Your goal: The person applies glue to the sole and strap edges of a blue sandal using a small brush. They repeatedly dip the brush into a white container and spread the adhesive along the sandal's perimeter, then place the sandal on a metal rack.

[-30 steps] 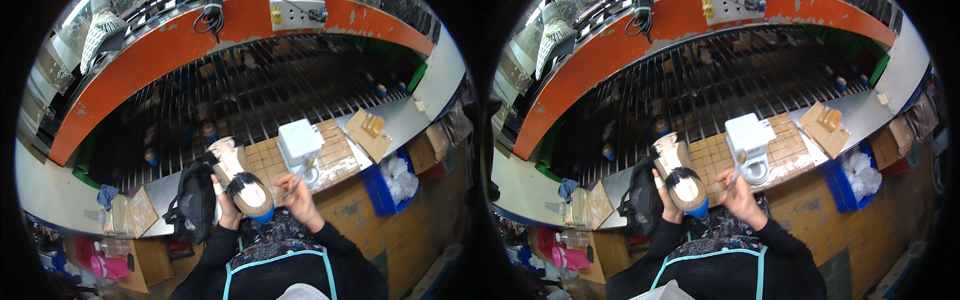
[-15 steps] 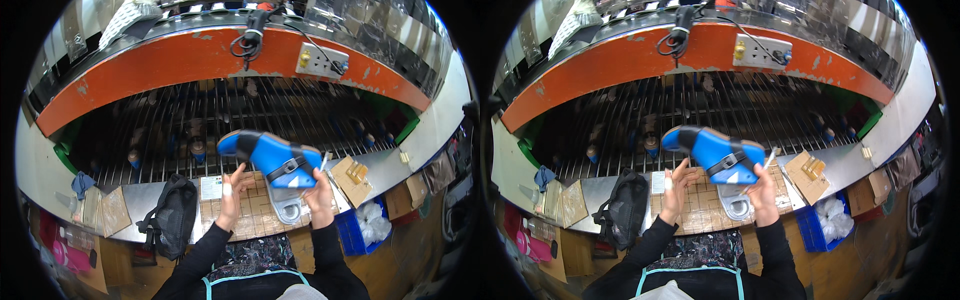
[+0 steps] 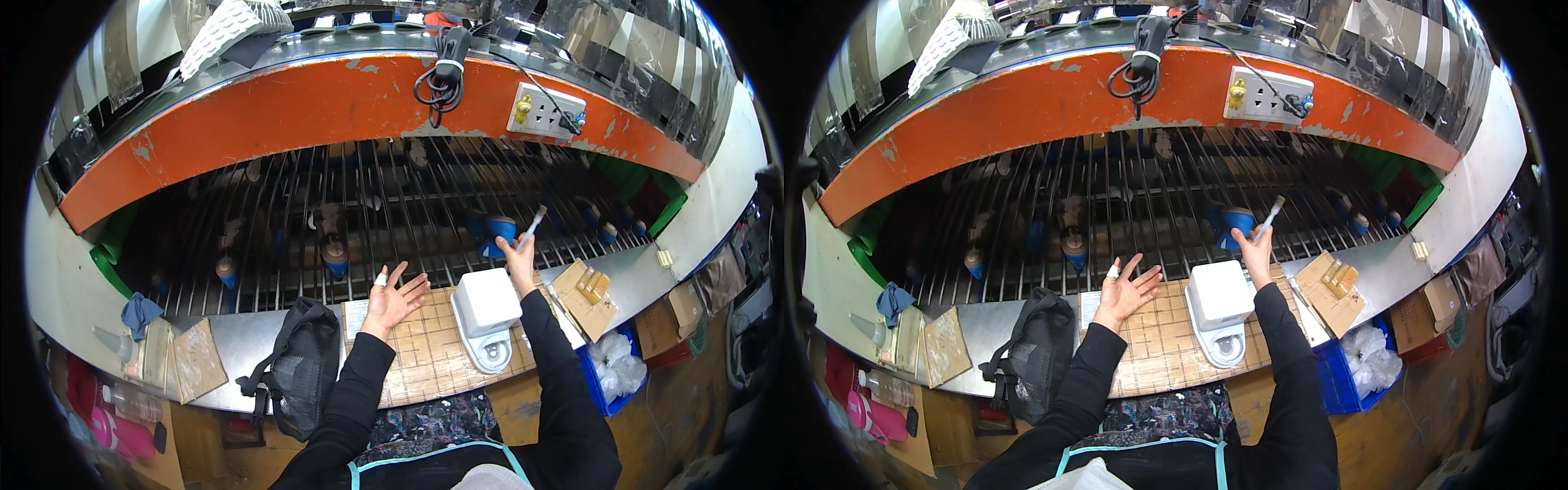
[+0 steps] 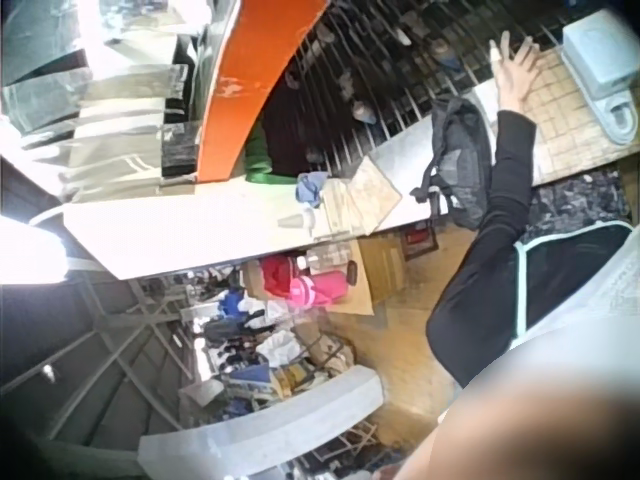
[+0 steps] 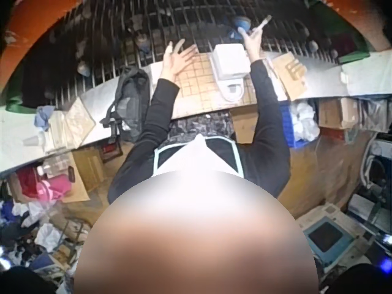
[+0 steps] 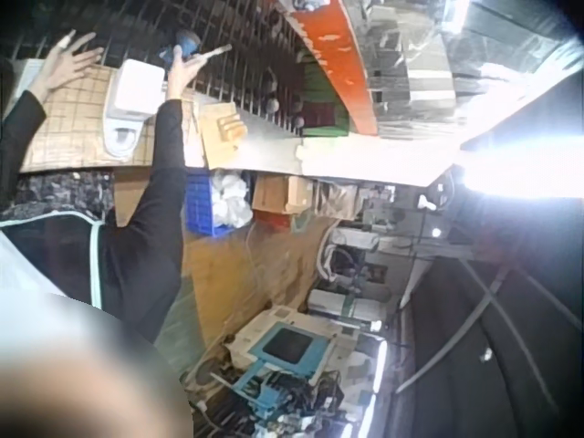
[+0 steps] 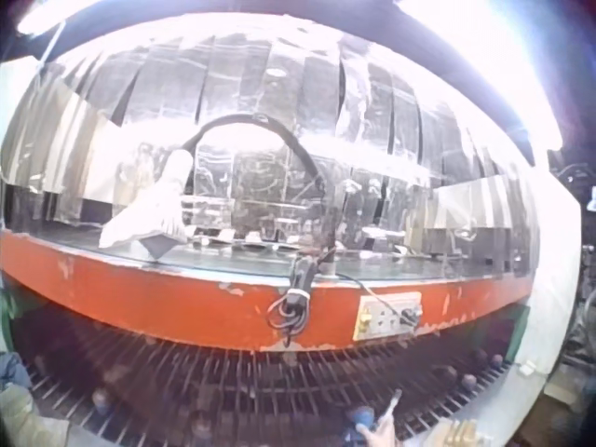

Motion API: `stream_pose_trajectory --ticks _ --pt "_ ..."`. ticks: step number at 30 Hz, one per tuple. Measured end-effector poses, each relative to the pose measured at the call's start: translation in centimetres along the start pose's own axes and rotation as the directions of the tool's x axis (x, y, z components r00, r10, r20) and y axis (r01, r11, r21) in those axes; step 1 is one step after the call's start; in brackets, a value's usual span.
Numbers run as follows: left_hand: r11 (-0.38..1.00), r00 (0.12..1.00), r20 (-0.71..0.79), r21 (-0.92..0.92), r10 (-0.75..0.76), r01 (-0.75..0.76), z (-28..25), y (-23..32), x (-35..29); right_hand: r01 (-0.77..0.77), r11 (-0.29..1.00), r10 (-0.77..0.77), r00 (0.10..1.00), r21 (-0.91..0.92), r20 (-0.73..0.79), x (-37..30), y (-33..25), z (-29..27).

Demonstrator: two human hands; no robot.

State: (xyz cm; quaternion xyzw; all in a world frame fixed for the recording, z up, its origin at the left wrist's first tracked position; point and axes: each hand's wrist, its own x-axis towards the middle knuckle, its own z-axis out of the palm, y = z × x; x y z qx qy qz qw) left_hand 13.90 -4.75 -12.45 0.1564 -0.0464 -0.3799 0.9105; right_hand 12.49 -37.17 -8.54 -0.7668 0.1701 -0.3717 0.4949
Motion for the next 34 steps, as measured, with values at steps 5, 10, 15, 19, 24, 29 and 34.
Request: stream_pose_trajectory --ticks 5,10,15,19,24,29,34 --pt "1.000 1.000 -0.007 0.009 0.005 -0.005 0.1 -0.1 0.0 -0.045 0.935 0.178 0.918 -0.352 0.355 2.0 -0.3 0.5" --pt "1.000 1.000 -0.004 0.010 0.027 -0.027 -0.2 0.1 -0.3 0.217 0.884 -0.032 0.912 -0.414 0.409 1.6 -6.9 -1.3" --pt "0.999 1.000 -0.014 0.046 0.014 -0.013 -0.4 0.1 -0.1 0.419 0.879 -0.338 0.885 -0.227 0.321 -8.2 -11.6 -9.2" --pt "0.999 1.000 0.009 0.046 0.017 -0.018 -0.5 0.2 -0.1 0.443 0.772 -0.281 0.881 -0.455 0.381 -16.9 -13.4 -14.7" --pt "0.999 0.999 0.033 0.020 0.035 -0.036 -0.3 0.3 -0.6 0.413 0.632 -0.271 0.910 -0.656 0.312 -21.8 -13.0 -16.0" --pt "0.998 0.998 0.007 0.019 0.067 -0.067 -0.1 0.0 -1.1 0.440 0.494 -0.336 0.892 -0.750 0.302 -22.8 -11.1 -14.5" --pt "0.998 0.999 0.012 0.043 0.050 -0.050 -0.9 0.4 -0.7 0.399 0.373 -0.060 0.911 -0.838 0.408 -22.8 -11.0 -13.7"
